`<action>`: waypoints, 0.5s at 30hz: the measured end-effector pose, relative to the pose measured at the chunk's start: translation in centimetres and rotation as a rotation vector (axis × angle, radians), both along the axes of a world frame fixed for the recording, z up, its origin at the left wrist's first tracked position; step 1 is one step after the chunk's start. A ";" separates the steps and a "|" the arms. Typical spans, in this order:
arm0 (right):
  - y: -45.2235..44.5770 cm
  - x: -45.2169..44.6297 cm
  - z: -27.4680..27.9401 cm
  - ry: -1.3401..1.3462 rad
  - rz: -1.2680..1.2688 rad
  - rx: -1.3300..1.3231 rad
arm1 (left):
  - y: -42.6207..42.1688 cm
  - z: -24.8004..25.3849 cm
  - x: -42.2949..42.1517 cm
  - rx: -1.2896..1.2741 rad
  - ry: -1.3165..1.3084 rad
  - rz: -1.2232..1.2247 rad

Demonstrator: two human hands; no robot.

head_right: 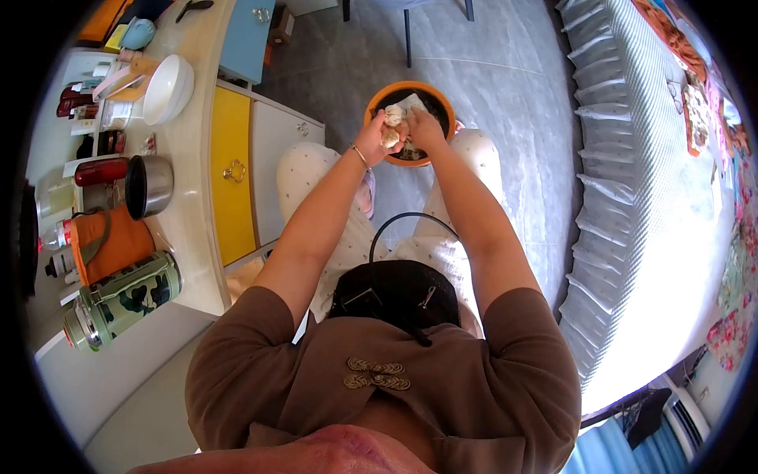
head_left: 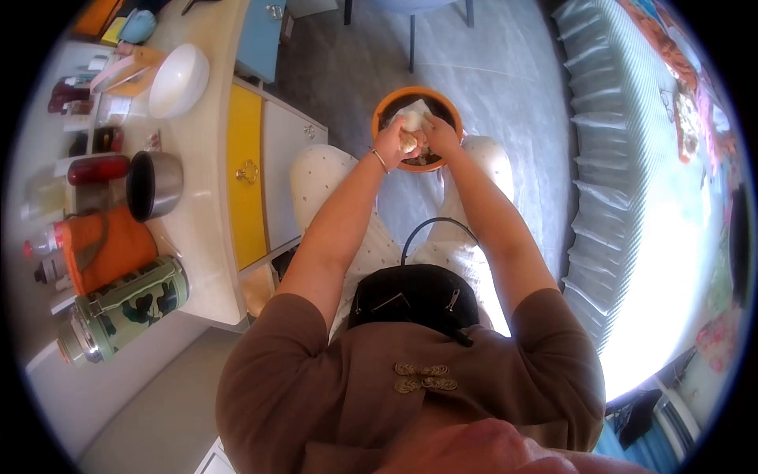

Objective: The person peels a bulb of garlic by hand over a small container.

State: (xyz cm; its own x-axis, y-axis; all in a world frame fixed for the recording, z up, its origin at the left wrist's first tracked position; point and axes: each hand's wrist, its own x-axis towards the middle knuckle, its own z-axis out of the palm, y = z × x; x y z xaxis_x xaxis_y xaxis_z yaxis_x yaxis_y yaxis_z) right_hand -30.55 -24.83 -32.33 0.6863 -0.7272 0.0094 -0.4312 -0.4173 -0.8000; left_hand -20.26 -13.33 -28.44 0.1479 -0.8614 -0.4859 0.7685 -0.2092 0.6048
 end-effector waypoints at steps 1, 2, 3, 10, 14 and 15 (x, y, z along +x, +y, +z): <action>0.3 0.0 2.4 0.048 -0.063 0.223 | 0.0 -0.1 0.0 0.049 0.001 0.051; 0.3 0.2 2.6 0.048 -0.061 0.222 | -0.1 -0.1 0.0 0.049 0.001 0.052; 0.2 0.5 2.8 -0.114 -0.039 0.444 | -0.1 0.0 0.0 0.077 -0.002 0.093; 1.3 -0.3 5.4 0.010 0.144 0.345 | 0.0 2.1 -0.8 0.283 -0.217 -0.012; 1.2 -0.5 5.9 0.007 0.147 0.153 | -0.3 1.2 0.1 0.325 -0.604 -0.101; 1.3 -0.7 6.0 -0.012 0.176 0.201 | -0.5 1.1 -0.2 0.241 -0.604 -0.024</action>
State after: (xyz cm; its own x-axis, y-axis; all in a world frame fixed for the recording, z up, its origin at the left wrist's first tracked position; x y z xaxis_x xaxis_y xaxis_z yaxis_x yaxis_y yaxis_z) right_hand -31.20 -23.52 -26.30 0.8033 -0.5846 -0.1141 -0.3558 -0.3173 -0.8790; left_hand -20.47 -13.82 -27.36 0.4379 -0.7451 -0.5031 0.3013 -0.4057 0.8629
